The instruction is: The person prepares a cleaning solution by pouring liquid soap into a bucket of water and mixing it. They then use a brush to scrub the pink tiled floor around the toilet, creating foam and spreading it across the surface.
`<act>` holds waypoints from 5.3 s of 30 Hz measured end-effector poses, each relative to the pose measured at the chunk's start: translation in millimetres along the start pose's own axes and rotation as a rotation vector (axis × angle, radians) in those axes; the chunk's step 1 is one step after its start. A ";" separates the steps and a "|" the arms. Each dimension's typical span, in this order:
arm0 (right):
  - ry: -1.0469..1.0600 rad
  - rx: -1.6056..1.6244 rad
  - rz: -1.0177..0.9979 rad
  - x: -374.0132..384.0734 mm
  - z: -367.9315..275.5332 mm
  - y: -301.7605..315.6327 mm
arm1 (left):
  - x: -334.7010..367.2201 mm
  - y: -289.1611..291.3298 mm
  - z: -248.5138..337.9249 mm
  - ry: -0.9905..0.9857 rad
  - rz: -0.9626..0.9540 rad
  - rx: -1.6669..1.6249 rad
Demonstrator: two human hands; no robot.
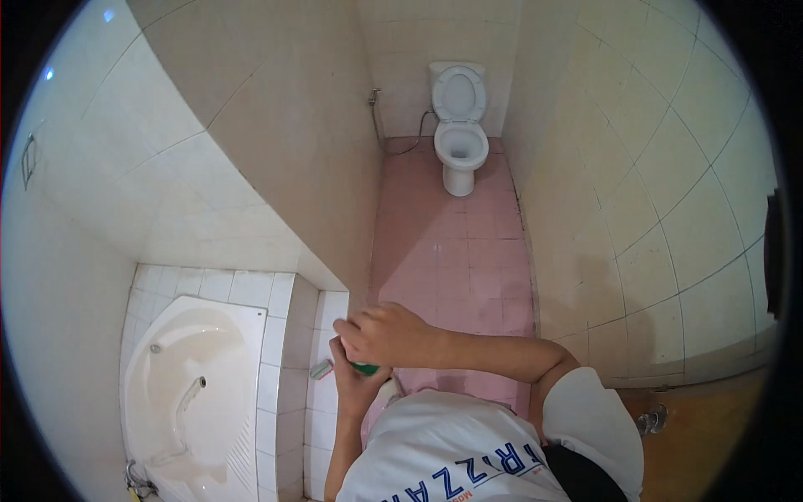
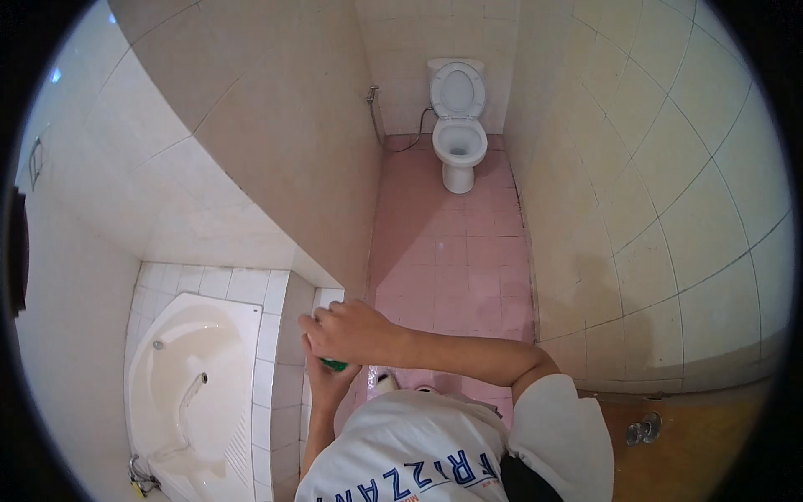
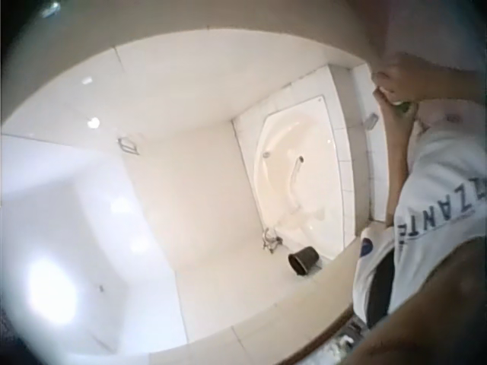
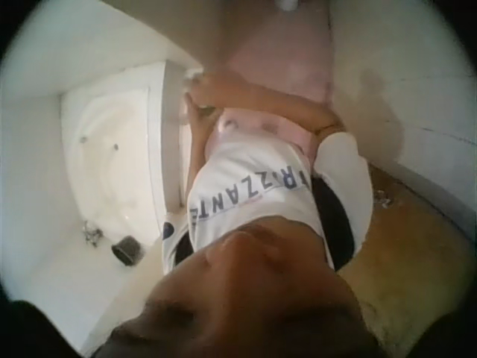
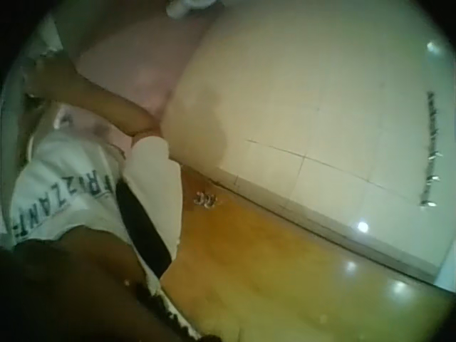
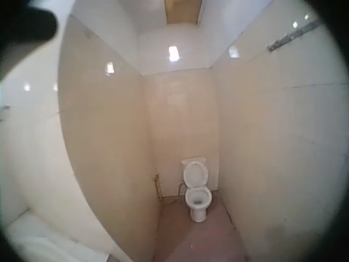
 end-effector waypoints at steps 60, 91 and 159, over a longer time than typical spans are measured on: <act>-0.017 0.476 -0.207 142.4 634.9 101.9 | 638.3 -266.1 67.2 -0.152 -0.332 -0.195; -0.856 1.629 0.392 5.3 801.6 59.4 | 689.9 -309.3 89.0 -0.151 0.025 -0.066; 1.128 1.410 -0.748 119.6 217.0 -31.6 | 162.4 -107.9 10.7 0.440 1.419 -0.036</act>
Point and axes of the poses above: each hand's wrist, its own x-axis towards the middle knuckle, its own y-axis out of the back of the hand, z = x × y, the point moved 8 cm from there along x, towards the middle knuckle, and after that the axes turned 7 degrees about y, right-handed, at the moved point
